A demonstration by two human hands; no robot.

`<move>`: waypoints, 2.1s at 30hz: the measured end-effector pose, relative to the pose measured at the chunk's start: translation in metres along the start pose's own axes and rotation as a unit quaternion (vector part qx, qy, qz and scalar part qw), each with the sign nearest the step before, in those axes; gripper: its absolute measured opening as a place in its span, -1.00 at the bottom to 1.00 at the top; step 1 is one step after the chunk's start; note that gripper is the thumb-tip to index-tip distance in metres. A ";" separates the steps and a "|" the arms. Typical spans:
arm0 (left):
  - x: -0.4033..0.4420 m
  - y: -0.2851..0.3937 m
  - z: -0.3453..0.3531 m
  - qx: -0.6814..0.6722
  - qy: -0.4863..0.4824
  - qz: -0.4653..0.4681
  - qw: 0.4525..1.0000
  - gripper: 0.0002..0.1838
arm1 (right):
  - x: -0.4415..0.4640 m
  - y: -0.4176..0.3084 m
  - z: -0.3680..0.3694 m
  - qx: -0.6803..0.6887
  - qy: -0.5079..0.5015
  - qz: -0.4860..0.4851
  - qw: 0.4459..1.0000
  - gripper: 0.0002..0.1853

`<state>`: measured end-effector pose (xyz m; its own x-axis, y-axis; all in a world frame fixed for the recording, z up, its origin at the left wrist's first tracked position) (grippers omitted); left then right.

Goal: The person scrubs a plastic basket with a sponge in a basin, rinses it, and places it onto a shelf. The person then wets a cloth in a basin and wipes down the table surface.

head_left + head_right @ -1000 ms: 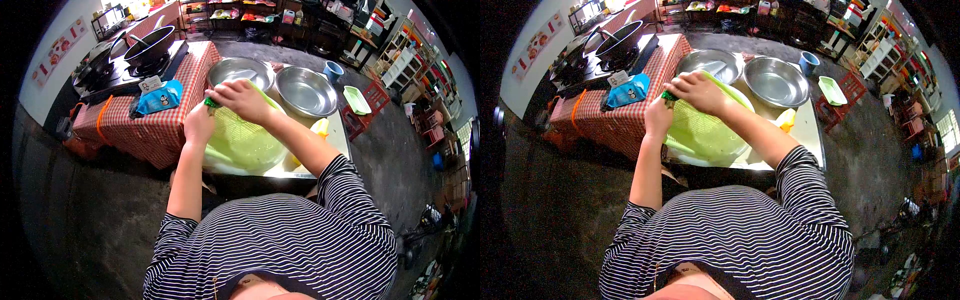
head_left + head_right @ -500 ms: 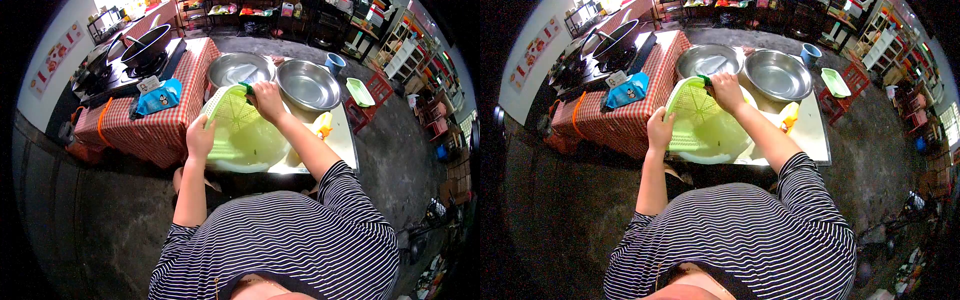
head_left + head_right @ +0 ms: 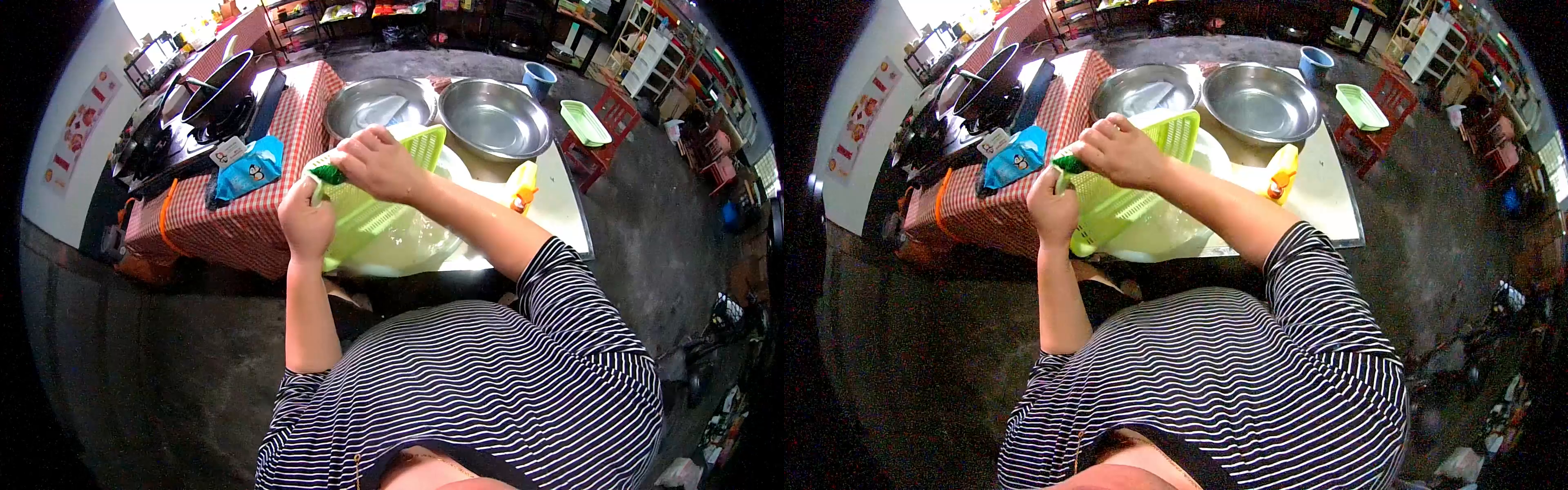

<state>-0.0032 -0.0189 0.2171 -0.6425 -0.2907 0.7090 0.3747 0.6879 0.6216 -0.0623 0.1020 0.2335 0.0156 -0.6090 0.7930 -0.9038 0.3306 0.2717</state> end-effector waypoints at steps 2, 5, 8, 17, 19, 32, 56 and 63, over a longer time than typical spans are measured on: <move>-0.006 -0.007 -0.008 -0.031 0.000 -0.031 0.999 -0.86 | -0.011 0.017 0.010 0.007 -0.024 0.018 1.000 -0.69; -0.012 -0.016 -0.016 -0.085 0.020 -0.053 0.995 -0.93 | -0.034 0.049 0.020 -0.015 -0.023 0.048 0.998 -0.69; -0.014 -0.021 -0.027 -0.109 0.033 -0.040 0.993 -0.91 | -0.053 0.084 0.022 -0.051 -0.048 0.092 0.993 -0.74; -0.009 -0.021 -0.022 -0.126 0.046 -0.079 0.988 -0.88 | -0.035 0.058 0.026 0.013 -0.060 0.062 0.996 -0.72; -0.008 -0.016 -0.017 -0.098 0.044 -0.053 0.993 -0.85 | -0.007 0.022 0.020 0.038 -0.055 0.035 0.997 -0.72; -0.033 -0.047 -0.021 -0.183 0.101 -0.081 0.975 -0.75 | -0.011 0.055 0.022 -0.001 0.015 0.051 0.999 -0.63; -0.007 -0.016 0.023 0.065 -0.025 -0.005 0.998 -0.83 | 0.017 0.005 -0.006 -0.003 -0.134 -0.191 0.972 -0.62; -0.012 -0.047 0.028 -0.029 -0.065 -0.063 0.996 -0.92 | 0.023 0.031 -0.014 -0.024 -0.082 -0.171 0.982 -0.56</move>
<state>-0.0322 -0.0292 0.1702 -0.7660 -0.2808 0.5783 0.3220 0.6110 0.7232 -0.0835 0.1083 0.2674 0.2420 -0.7965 0.5542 -0.8362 0.1185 0.5355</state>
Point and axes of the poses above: each hand's wrist, its own x-axis towards the middle knuckle, its own z-axis out of the palm, y = z × x, the point moved 8 cm from there along x, towards the middle knuckle, and after that the axes turned 2 degrees about -x, right-handed, at the moved point
